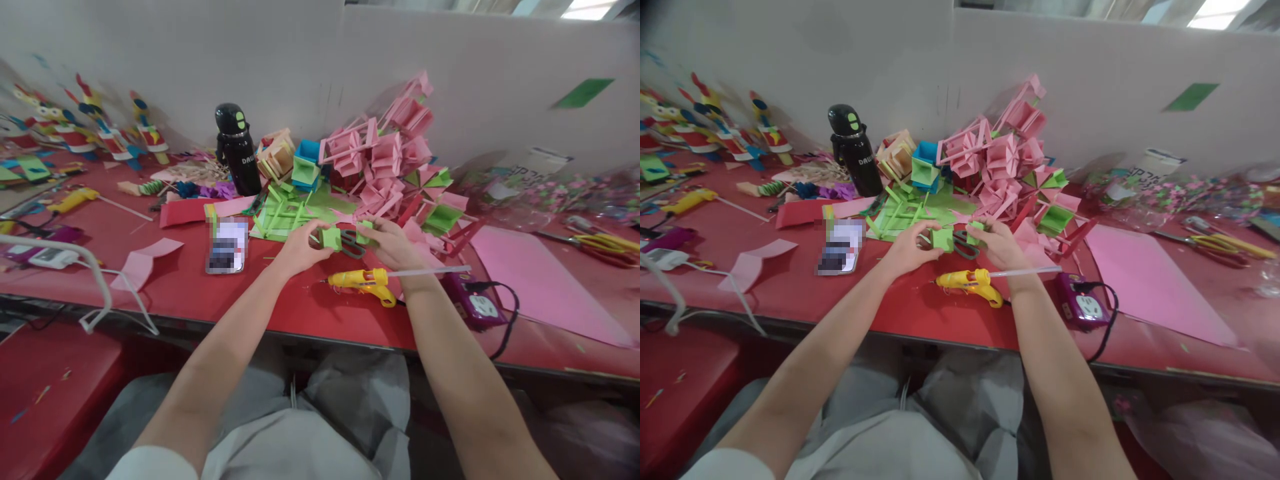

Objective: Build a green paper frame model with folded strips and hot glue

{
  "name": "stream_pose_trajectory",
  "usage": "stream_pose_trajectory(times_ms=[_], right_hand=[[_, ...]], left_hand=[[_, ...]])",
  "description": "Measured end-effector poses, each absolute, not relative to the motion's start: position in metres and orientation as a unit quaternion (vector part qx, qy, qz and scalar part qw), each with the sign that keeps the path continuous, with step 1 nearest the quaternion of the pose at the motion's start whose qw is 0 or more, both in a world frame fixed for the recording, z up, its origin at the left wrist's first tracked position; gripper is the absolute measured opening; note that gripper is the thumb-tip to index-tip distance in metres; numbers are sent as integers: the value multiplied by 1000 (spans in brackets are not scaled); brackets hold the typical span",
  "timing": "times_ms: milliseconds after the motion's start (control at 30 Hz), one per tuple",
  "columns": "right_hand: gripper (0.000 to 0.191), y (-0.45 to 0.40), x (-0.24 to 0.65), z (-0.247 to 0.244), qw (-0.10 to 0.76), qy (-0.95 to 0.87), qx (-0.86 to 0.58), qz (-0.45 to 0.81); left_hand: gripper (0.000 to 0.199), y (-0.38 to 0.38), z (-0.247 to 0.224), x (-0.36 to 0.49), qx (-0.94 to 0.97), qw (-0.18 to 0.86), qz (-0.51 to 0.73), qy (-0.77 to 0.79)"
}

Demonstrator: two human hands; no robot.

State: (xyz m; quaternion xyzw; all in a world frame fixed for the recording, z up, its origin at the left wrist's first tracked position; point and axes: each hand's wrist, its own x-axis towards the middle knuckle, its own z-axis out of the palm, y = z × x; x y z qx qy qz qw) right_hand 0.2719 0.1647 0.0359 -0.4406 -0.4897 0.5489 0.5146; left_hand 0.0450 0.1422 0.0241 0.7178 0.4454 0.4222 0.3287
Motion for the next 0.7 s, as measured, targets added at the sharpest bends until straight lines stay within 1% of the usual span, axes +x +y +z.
stream_pose_trajectory(times_ms=[67,167,267,400,600,700], right_hand=[[43,164,272,37,522,-494,-442,537],[39,165,271,38,539,-502,-432,520],[37,166,271,37,514,-522,-414,540],[45,165,269,37,479,-540,-394,569],[46,162,261,38,497,-548,-403,538],[46,161,255,39,483,-573,-406,523]], left_hand=[[47,142,25,45,716,329,423,447],[46,142,26,45,715,333,424,445],[46,142,25,45,714,339,426,441],[46,143,24,45,714,342,430,435],[48,144,24,47,719,335,436,425],[50,145,22,48,717,350,432,420]])
